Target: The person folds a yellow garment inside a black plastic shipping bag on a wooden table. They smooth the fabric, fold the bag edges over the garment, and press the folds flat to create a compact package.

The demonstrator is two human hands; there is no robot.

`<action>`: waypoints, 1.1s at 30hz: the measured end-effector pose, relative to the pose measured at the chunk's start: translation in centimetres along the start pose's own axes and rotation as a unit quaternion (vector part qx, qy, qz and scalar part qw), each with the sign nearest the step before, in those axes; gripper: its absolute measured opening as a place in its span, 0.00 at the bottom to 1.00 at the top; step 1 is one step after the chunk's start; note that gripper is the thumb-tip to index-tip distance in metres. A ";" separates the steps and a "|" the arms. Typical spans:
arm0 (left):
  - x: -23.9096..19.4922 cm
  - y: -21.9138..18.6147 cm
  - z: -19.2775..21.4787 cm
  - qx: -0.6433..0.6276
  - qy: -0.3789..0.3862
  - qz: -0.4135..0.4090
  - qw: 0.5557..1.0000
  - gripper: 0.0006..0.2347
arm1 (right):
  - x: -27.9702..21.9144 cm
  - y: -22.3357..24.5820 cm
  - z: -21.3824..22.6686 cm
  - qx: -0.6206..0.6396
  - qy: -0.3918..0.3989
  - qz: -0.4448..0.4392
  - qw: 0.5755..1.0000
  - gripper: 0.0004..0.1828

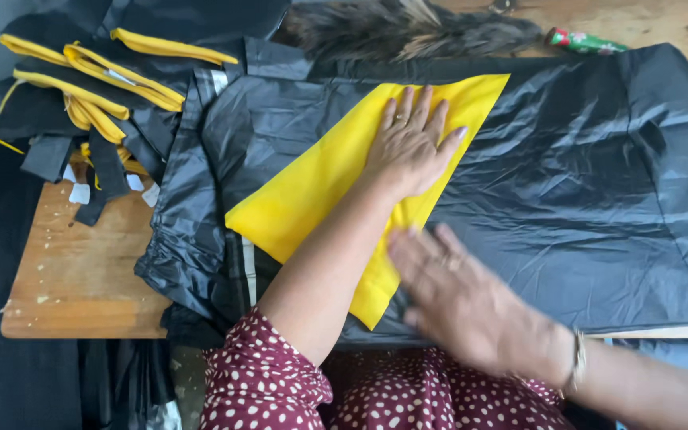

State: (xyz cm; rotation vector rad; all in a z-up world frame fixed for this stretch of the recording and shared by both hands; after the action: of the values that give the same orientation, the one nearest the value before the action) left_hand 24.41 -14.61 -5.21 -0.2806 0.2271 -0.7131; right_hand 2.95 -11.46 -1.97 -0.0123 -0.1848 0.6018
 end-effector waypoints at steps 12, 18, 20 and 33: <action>2.6 2.1 -0.8 -0.258 0.009 0.014 0.966 0.36 | 2.9 -9.3 1.9 -0.009 -0.054 -0.104 0.993 0.32; 2.2 3.7 0.2 -0.584 0.010 0.045 0.811 0.50 | 3.5 -5.3 0.2 0.084 -0.067 -0.048 0.993 0.41; 1.2 3.2 1.3 -0.537 0.028 0.049 0.842 0.52 | 3.4 -0.6 2.0 0.200 -0.005 0.011 0.980 0.47; 2.2 3.6 0.1 -0.668 0.069 0.012 0.741 0.54 | 7.0 -14.4 -3.0 -0.026 0.044 -0.130 0.990 0.43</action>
State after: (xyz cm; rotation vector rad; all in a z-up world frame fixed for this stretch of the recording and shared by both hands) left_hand 28.29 -13.47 -6.55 -1.6093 0.8831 -0.4239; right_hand 17.18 -19.27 -2.78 -0.0643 -0.1144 0.3349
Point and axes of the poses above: each hand's wrist, its own x-axis towards the middle knuckle, its own z-axis out of the back of the hand, y = z × x, the point moved 7 cm from there along x, towards the middle knuckle, and after that the axes turned 1 degree about -y, right-handed, at the moved point
